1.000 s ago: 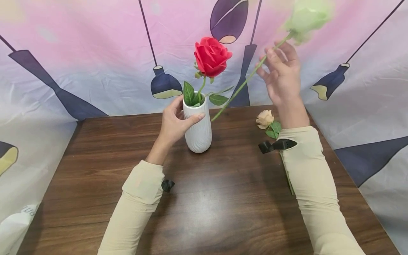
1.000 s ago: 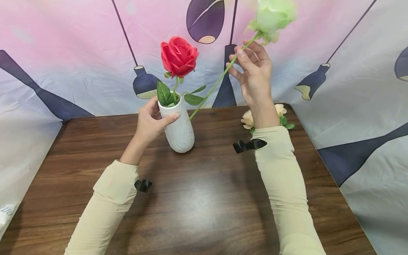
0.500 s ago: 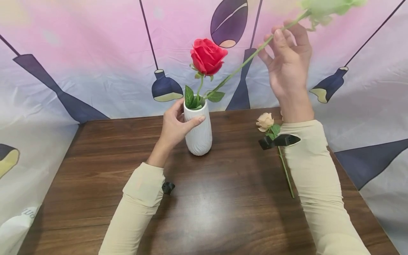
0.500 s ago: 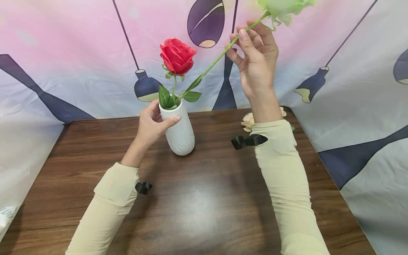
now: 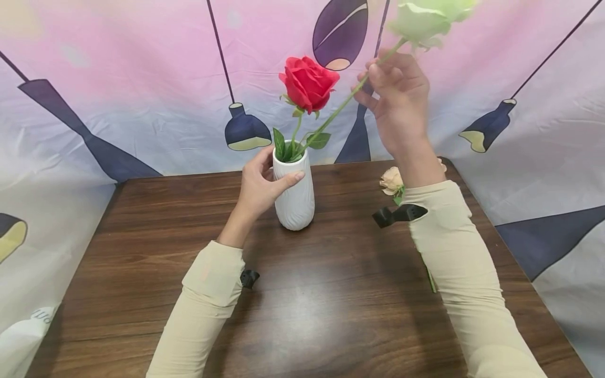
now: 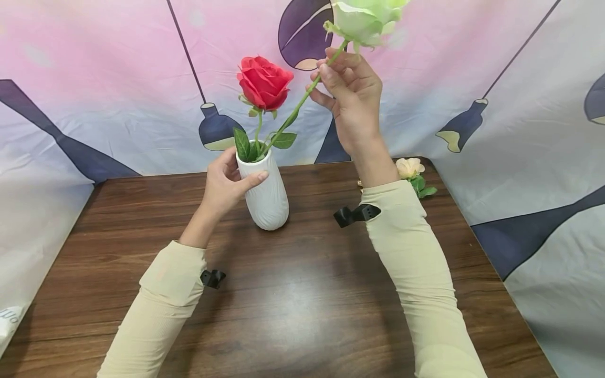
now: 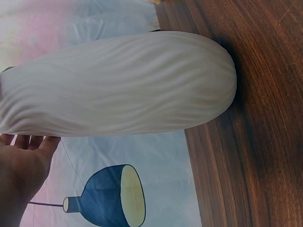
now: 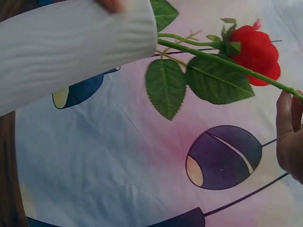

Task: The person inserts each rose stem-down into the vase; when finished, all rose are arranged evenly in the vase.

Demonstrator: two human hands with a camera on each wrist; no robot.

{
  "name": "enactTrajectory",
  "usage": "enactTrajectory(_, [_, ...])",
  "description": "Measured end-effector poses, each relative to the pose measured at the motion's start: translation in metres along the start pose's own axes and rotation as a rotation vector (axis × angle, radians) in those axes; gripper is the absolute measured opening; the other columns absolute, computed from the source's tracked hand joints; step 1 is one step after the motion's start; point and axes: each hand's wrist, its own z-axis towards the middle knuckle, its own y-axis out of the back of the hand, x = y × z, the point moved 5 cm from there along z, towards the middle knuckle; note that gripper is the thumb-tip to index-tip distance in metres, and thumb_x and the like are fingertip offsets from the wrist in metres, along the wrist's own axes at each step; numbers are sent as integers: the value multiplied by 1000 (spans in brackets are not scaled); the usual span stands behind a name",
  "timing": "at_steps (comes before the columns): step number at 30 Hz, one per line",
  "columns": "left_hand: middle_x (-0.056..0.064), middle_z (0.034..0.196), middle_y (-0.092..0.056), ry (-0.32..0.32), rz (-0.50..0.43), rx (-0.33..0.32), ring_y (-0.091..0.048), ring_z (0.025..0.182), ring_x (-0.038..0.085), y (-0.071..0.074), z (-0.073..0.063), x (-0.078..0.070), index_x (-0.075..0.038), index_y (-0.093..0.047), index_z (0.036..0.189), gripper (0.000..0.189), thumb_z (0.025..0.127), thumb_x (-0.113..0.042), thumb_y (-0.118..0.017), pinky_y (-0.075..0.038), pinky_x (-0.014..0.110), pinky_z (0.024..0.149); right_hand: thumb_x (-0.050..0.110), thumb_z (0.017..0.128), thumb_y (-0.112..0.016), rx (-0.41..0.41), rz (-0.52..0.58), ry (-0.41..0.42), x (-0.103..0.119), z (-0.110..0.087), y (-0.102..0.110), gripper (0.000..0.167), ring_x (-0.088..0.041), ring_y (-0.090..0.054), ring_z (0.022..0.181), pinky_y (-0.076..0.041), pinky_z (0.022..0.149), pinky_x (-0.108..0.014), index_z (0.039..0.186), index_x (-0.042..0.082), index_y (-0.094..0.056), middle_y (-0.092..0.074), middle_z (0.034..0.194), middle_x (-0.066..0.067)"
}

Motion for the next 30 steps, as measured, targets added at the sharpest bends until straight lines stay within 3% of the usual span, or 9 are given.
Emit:
enactTrajectory(7, [13,125,-70,1,-4,0,-66,110,12,-1,0,0,-7,-61,136,62,79,-10,-86,-59,36,99,-13,93,-61,25,-109,-42,-14,-7,0,28,-17,-67,81,-64,72,-30,87,13,-71,-64,92,-5])
enactTrajectory(15, [14,124,-69,-3,-7,-3,-66,108,11,-2,1,1,-5,-61,135,62,79,-9,-86,-59,36,98,-16,94,-55,18,-143,-97,-33,-14,1,36,-13,-69,80,-64,71,-29,89,15,-72,-68,90,0])
enactTrajectory(30, [14,124,-69,1,-15,-10,-65,106,10,-1,0,1,-4,-61,134,62,78,-8,-86,-59,32,97,-17,93,-57,63,-209,-149,-61,-29,-5,44,-10,-70,83,-64,73,-28,92,23,-75,-75,89,6])
